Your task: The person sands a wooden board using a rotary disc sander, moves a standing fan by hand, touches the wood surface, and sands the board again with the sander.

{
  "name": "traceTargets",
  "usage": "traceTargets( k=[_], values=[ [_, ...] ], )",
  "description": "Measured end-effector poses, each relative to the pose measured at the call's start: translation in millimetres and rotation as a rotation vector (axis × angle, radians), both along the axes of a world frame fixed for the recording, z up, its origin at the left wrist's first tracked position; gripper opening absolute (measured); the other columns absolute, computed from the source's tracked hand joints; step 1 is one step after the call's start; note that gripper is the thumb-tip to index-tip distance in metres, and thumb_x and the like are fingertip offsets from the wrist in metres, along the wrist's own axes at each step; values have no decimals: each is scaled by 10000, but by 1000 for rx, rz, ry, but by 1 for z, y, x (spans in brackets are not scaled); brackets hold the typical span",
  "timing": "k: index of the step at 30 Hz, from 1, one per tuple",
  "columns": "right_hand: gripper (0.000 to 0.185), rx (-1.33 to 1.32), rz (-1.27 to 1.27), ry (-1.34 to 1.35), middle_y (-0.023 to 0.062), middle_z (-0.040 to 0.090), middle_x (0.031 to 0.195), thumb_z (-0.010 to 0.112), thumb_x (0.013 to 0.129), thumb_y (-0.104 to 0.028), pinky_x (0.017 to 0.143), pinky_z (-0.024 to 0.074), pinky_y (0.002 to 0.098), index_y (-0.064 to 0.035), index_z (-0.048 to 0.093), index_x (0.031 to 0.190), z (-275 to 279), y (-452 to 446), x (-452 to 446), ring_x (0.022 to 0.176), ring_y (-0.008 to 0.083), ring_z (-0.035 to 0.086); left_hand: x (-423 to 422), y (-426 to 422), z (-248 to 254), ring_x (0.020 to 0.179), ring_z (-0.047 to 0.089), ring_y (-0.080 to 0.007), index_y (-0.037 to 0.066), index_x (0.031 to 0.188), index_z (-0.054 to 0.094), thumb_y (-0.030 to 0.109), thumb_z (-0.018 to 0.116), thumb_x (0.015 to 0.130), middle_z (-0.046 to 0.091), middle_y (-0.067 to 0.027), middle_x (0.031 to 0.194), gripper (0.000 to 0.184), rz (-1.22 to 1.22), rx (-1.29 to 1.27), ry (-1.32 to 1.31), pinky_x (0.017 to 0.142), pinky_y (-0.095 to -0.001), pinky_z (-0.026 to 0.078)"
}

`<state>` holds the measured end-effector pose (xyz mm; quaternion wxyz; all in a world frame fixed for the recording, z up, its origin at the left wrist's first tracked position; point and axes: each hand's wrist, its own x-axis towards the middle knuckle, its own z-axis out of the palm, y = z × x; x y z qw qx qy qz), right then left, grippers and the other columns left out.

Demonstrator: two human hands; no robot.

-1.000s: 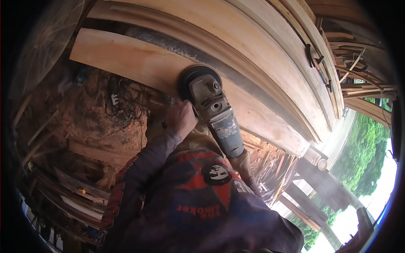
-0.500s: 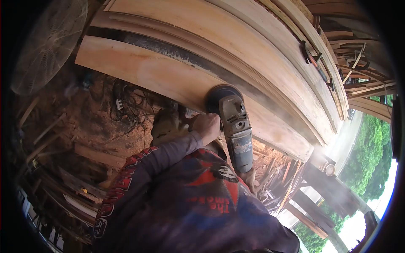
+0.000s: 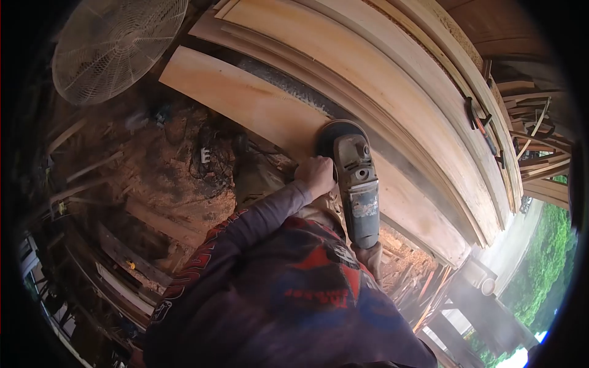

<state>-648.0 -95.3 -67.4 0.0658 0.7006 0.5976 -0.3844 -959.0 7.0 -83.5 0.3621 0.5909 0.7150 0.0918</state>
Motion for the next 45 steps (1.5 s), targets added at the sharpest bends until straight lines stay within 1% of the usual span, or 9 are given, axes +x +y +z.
traceTargets(
  k=[11, 22, 27, 31, 34, 36, 38, 39, 45],
  values=[
    [364, 45, 25, 130, 260, 737, 833, 812, 750, -253, 676, 565, 421, 66, 732, 908, 3, 50, -197, 863, 277, 771, -202, 6, -9, 828, 741, -390, 19, 814, 737, 193, 749, 745, 744, -228, 874, 188, 77, 16, -27, 764, -476, 599],
    [363, 45, 208, 169, 247, 750, 876, 818, 763, -251, 696, 579, 423, 36, 737, 970, -10, 84, -408, 908, 305, 773, -419, -27, -28, 838, 713, -429, 30, 890, 679, 217, 763, 749, 717, -232, 864, 249, 397, 41, 43, 767, -509, 577],
    [413, 52, 300, 243, 236, 743, 818, 797, 784, -250, 681, 580, 415, 58, 708, 1045, 3, 115, -493, 830, 296, 777, -494, -17, -27, 992, 675, -468, 13, 1032, 707, 239, 740, 785, 707, -280, 1038, 336, 511, -90, -81, 840, -523, 548],
    [450, 72, 327, 322, 235, 733, 776, 783, 803, -268, 678, 581, 410, 87, 692, 1064, -4, 125, -527, 768, 291, 776, -533, -22, -69, 978, 681, -468, 16, 1010, 706, 241, 730, 779, 714, -275, 1007, 324, 552, -25, -60, 839, -523, 551],
    [454, 116, 316, 356, 261, 734, 826, 788, 795, -261, 702, 582, 427, 87, 687, 1068, -7, 126, -548, 817, 345, 768, -554, -23, -60, 1001, 685, -468, 11, 999, 705, 225, 736, 747, 721, -273, 1025, 332, 546, 44, -23, 867, -524, 554],
    [441, 192, 301, 396, 279, 729, 850, 789, 787, -252, 715, 582, 441, 83, 687, 1055, -10, 126, -555, 844, 388, 760, -562, -18, -30, 1037, 679, -462, 17, 1059, 716, 224, 753, 739, 722, -268, 1070, 383, 585, -119, 20, 885, -524, 546],
    [424, 98, 352, 276, 298, 723, 950, 769, 768, -222, 784, 581, 454, 54, 697, 1082, -10, 124, -555, 993, 420, 722, -567, -22, -36, 1038, 682, -442, 10, 1060, 724, 213, 779, 727, 723, -259, 1084, 393, 571, -83, 1, 884, -510, 543],
    [354, 125, 347, 286, 310, 701, 876, 752, 772, -224, 755, 568, 506, 57, 685, 976, -8, 120, -557, 897, 492, 689, -567, -23, -37, 1026, 684, -444, 13, 1052, 727, 208, 776, 730, 726, -254, 1070, 380, 577, -77, 35, 878, -510, 545],
    [407, 103, 288, 233, 304, 707, 914, 772, 775, -279, 775, 568, 519, 19, 693, 1041, -3, 101, -532, 915, 477, 693, -536, -26, -16, 1008, 681, -461, 36, 1032, 742, 264, 772, 767, 729, -246, 1042, 351, 540, -140, 2, 852, -519, 544]
  ],
)
